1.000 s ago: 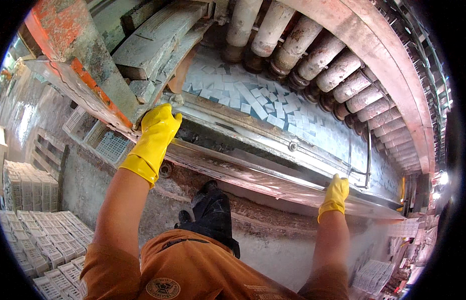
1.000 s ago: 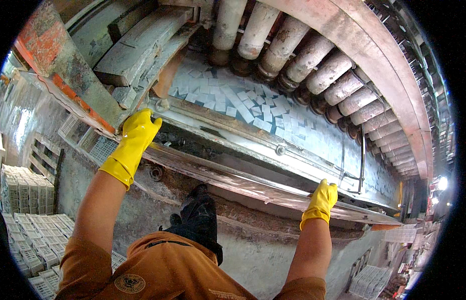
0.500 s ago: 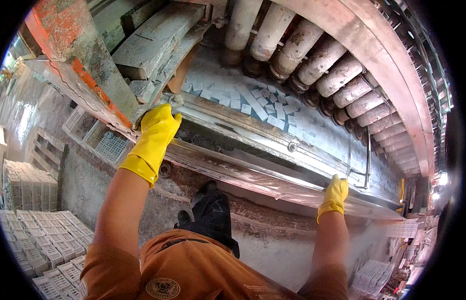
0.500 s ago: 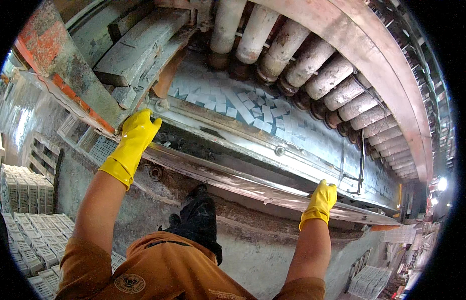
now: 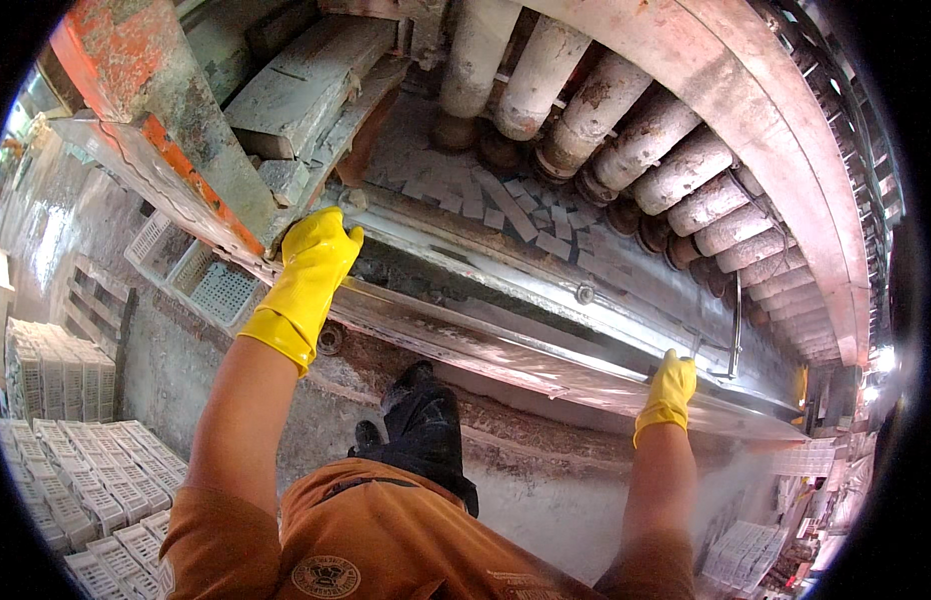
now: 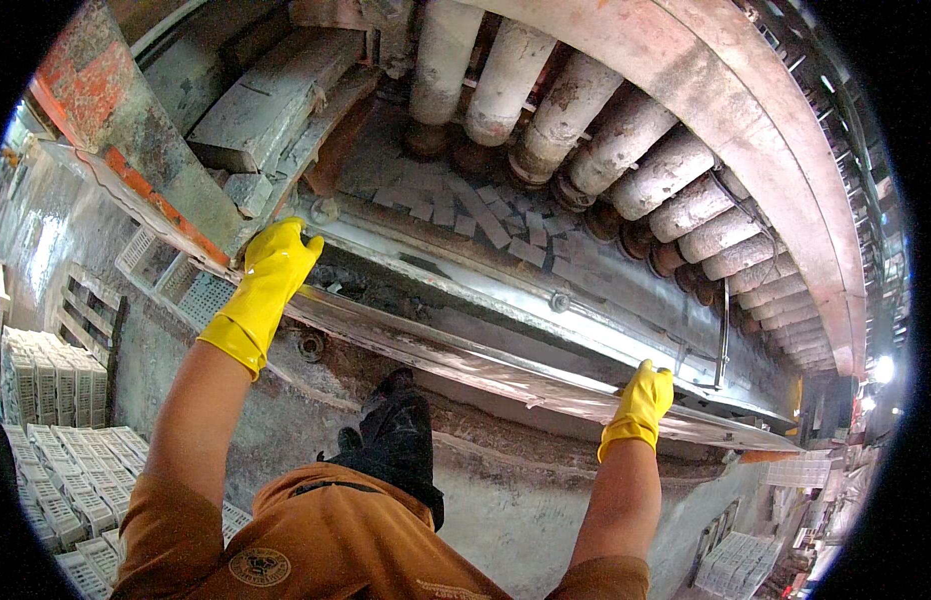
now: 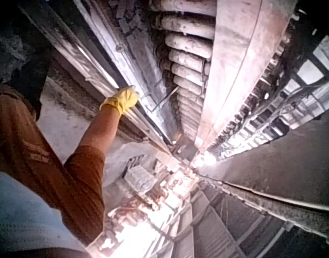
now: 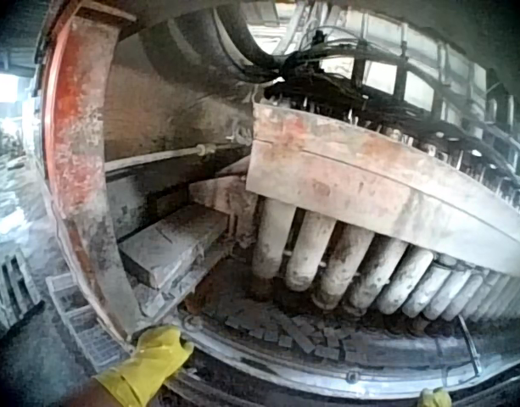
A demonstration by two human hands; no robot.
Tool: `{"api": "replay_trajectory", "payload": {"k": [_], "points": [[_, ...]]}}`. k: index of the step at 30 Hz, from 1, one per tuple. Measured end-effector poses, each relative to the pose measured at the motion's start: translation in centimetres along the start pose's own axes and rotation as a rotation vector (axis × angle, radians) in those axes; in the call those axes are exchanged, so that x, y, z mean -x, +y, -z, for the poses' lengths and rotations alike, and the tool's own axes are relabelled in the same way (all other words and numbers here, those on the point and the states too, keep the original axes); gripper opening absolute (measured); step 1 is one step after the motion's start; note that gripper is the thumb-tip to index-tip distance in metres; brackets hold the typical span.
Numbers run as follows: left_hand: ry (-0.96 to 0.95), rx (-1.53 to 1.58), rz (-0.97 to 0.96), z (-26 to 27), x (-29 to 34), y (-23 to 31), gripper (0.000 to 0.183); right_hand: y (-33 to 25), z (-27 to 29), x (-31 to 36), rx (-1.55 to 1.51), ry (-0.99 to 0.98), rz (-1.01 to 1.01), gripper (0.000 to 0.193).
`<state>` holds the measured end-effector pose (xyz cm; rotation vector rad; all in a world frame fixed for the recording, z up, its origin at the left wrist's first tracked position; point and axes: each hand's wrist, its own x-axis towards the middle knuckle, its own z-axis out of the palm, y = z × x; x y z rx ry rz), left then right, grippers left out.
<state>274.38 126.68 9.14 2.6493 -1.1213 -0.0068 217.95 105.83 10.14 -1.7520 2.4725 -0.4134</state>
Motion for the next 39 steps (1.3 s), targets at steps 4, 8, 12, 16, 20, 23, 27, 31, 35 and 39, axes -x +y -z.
{"api": "replay_trajectory", "payload": {"k": [4,8,12,16,20,23,27,31,35,39], "points": [[0.002,-0.005,-0.013,0.2,-0.2,0.3,0.045,0.6,-0.4,-0.5,-0.051,0.013,-0.036,0.055],[0.01,-0.01,-0.01,-0.4,-0.5,-0.1,0.045,0.1,-0.4,-0.6,-0.036,0.002,-0.052,0.055],[0.04,-0.019,-0.015,-0.9,-0.6,-0.3,0.045,-1.3,0.5,0.2,-0.069,-0.027,-0.088,0.055],[0.037,-0.03,-0.013,-0.9,-0.9,-0.4,0.046,0.0,-1.0,-1.4,-0.073,-0.029,-0.087,0.054],[0.01,-0.014,-0.009,-0.8,-1.8,0.2,0.049,3.6,-3.4,-4.6,0.116,0.148,0.098,0.052],[-0.038,-0.034,0.053,0.3,-1.9,0.3,0.051,-3.2,0.1,-1.1,-0.21,-0.064,-0.062,0.051],[-0.072,-0.024,0.063,0.8,-2.6,0.8,0.051,-3.7,0.4,-1.5,-0.139,-0.019,-0.023,0.052],[-0.108,-0.019,0.07,1.4,-3.1,1.1,0.051,-5.3,1.3,-1.3,-0.142,-0.032,-0.046,0.052],[-0.084,0.003,0.061,1.9,-3.4,1.4,0.051,-5.7,1.0,-2.7,-0.087,-0.068,-0.1,0.054],[-0.057,-0.002,0.037,1.4,-4.0,1.0,0.05,-6.5,0.9,-3.3,-0.023,-0.064,-0.114,0.055]]}}
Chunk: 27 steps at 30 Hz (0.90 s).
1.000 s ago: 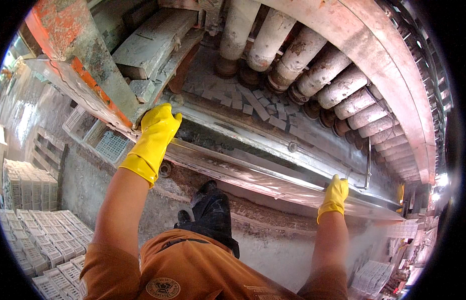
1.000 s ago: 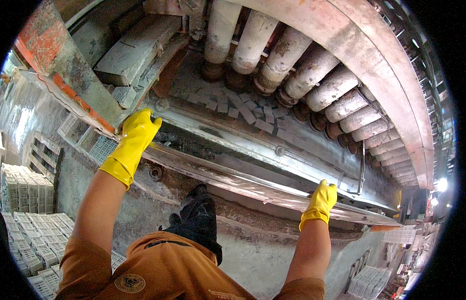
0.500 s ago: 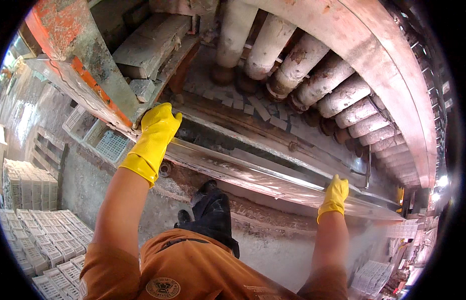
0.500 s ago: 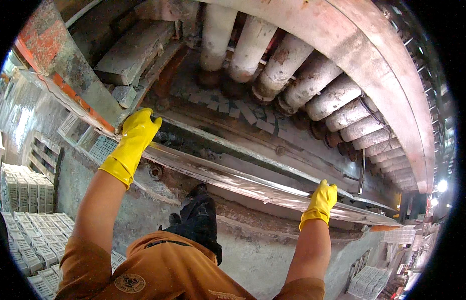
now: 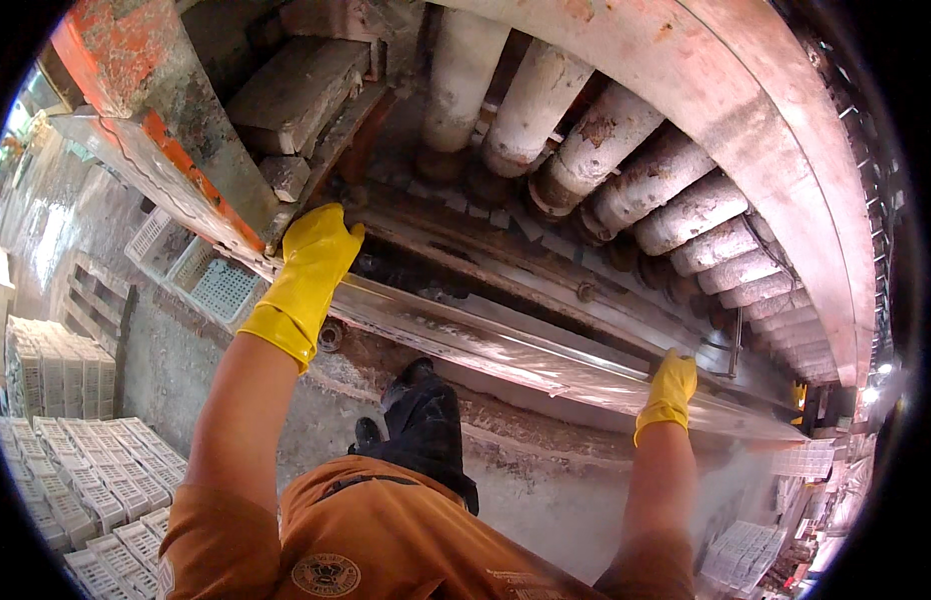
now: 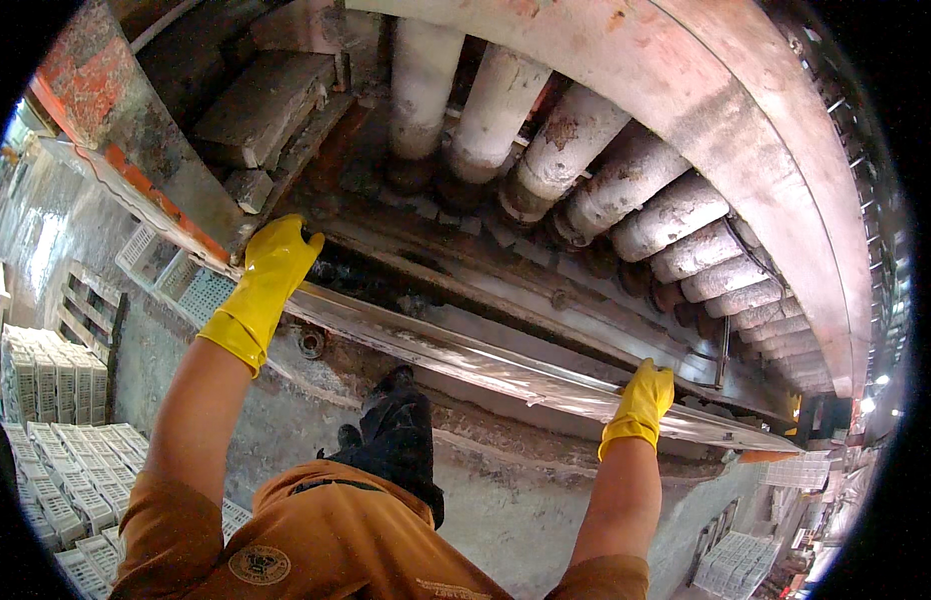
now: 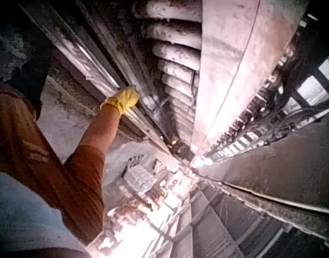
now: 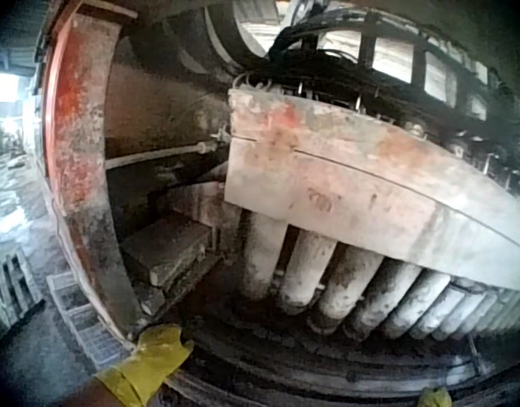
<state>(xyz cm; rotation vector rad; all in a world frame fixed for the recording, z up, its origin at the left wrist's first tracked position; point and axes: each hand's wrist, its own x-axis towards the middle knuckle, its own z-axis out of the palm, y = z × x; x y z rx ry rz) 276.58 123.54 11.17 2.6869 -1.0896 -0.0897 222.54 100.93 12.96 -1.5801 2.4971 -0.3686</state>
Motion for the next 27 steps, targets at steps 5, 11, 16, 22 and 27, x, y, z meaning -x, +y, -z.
{"api": "replay_trajectory", "payload": {"k": [5,11,16,22,27], "points": [[0.037,0.014,-0.038,-0.3,-0.6,-0.2,0.048,-0.7,0.1,-0.2,0.11,0.051,0.032,0.056],[0.004,0.012,-0.021,-0.1,-1.3,0.0,0.048,-1.0,-0.3,-0.8,0.109,0.061,0.029,0.056],[-0.072,-0.03,0.033,0.3,-1.9,0.5,0.048,-2.6,0.5,0.5,0.057,0.046,0.05,0.053],[-0.081,-0.034,0.042,0.4,-2.3,0.7,0.05,-1.8,-0.4,-1.0,0.103,0.084,0.078,0.053],[-0.074,-0.013,0.038,0.2,-2.5,0.6,0.05,-1.7,-0.7,-1.7,0.088,0.079,0.059,0.054]]}}
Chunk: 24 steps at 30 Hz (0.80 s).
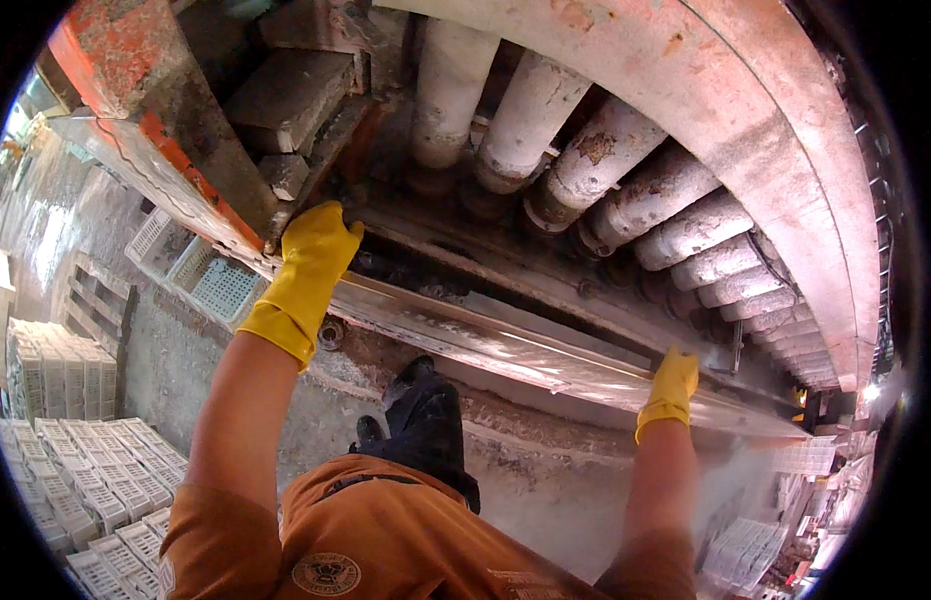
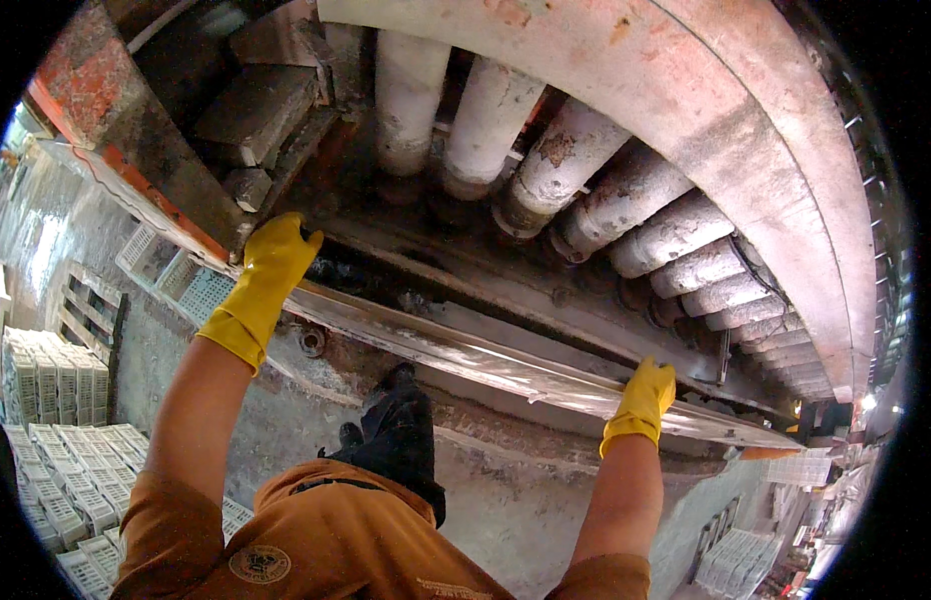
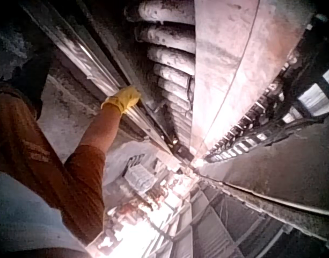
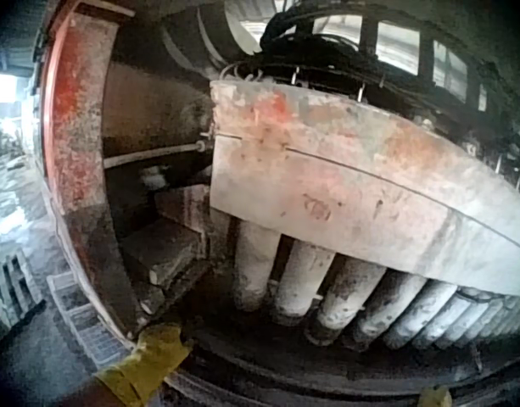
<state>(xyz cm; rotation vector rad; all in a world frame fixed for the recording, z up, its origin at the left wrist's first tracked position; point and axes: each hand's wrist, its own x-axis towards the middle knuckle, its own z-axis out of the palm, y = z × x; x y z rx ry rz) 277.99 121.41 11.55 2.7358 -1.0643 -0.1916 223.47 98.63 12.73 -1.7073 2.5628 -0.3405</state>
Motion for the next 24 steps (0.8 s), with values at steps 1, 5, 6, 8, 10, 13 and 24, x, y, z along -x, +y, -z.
{"api": "replay_trajectory", "payload": {"k": [1,5,6,8,10,13,24], "points": [[-0.007,-0.003,0.002,0.0,0.0,0.0,0.05,-0.2,0.1,0.1,0.002,-0.003,0.0,0.054],[0.013,-0.011,-0.016,-0.2,0.0,0.0,0.049,-0.3,0.4,0.2,0.029,-0.02,-0.009,0.055],[0.014,-0.012,-0.012,-0.2,0.1,0.0,0.05,-1.0,1.0,0.8,-0.011,-0.05,-0.024,0.055],[0.01,-0.014,-0.01,-0.2,0.3,0.0,0.05,-1.9,2.3,2.2,-0.091,-0.104,-0.059,0.055],[-0.001,-0.015,-0.013,-0.3,0.6,0.0,0.05,0.4,0.9,1.0,-0.034,-0.037,-0.008,0.055],[0.044,-0.007,-0.047,-0.6,1.4,-0.3,0.05,1.7,0.3,1.0,-0.024,-0.018,0.002,0.055],[0.018,-0.017,-0.014,-0.5,3.5,-0.5,0.053,4.4,0.3,2.8,-0.096,-0.022,0.042,0.057]]}}
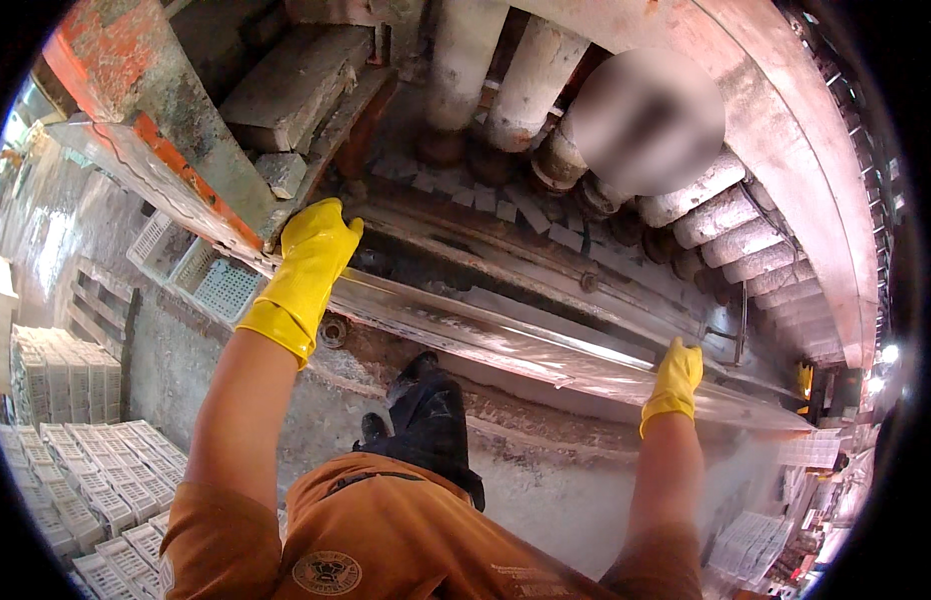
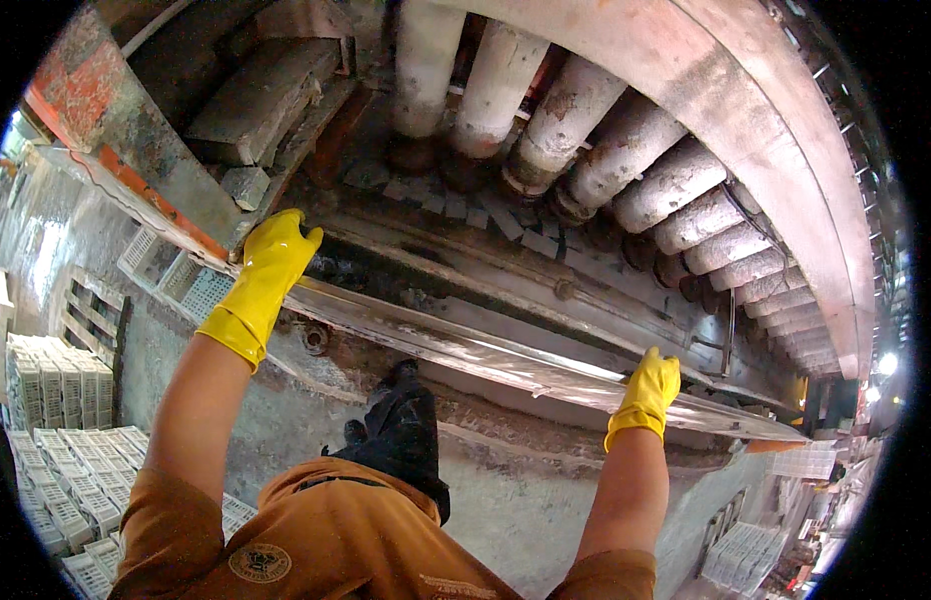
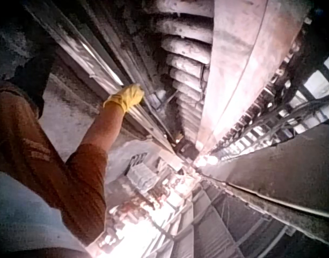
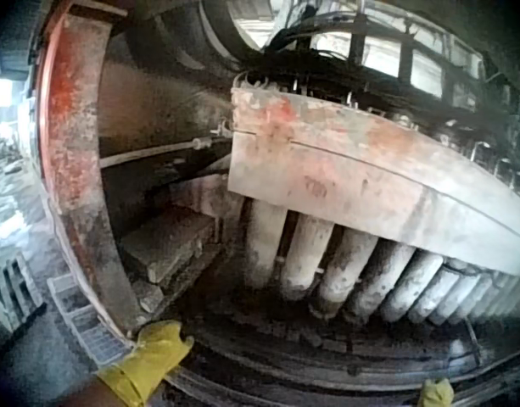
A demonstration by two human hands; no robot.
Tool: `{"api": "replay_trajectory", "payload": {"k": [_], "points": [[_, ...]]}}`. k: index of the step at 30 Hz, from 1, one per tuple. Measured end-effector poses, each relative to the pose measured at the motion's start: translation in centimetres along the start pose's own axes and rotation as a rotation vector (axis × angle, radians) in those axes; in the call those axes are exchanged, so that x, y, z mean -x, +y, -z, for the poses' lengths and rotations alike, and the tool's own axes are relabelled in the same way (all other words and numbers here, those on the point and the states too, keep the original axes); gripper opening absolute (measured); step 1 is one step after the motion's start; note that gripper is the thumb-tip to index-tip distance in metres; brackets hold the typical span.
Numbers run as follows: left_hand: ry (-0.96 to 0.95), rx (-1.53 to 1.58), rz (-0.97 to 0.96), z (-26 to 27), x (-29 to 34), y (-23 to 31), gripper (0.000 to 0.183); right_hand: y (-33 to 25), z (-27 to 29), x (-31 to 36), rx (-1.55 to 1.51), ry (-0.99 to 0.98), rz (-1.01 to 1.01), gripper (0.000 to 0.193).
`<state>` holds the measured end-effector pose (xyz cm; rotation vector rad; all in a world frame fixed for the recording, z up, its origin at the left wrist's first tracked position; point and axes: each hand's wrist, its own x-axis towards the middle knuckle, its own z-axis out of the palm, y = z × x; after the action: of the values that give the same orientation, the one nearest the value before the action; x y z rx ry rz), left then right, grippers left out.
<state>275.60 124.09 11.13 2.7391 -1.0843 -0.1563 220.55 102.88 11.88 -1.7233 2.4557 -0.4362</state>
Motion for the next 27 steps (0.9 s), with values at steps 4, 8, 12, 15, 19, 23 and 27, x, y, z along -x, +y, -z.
{"api": "replay_trajectory", "payload": {"k": [4,8,12,15,19,23,27], "points": [[0.015,-0.001,0.026,-0.1,0.8,0.0,0.053,0.2,0.2,1.2,-0.072,-0.005,-0.04,0.057],[0.017,-0.005,0.0,-0.5,0.9,-0.4,0.051,0.9,0.3,1.4,-0.045,-0.012,-0.053,0.057],[0.033,-0.019,0.011,-1.1,1.0,-0.7,0.052,1.2,0.2,1.8,-0.011,0.035,0.007,0.05],[0.047,-0.019,0.0,-1.6,1.0,-1.0,0.054,1.3,0.2,2.0,-0.054,0.007,-0.018,0.048],[0.034,-0.009,-0.011,-1.0,1.5,-0.9,0.056,3.7,-1.2,0.2,-0.12,-0.016,-0.038,0.047],[-0.038,-0.039,-0.014,-0.4,2.2,-0.5,0.057,4.0,-1.8,0.2,-0.099,0.016,0.01,0.046],[-0.092,-0.054,-0.12,-0.6,2.6,-1.0,0.056,2.6,-0.3,1.8,-0.205,-0.058,-0.069,0.048]]}}
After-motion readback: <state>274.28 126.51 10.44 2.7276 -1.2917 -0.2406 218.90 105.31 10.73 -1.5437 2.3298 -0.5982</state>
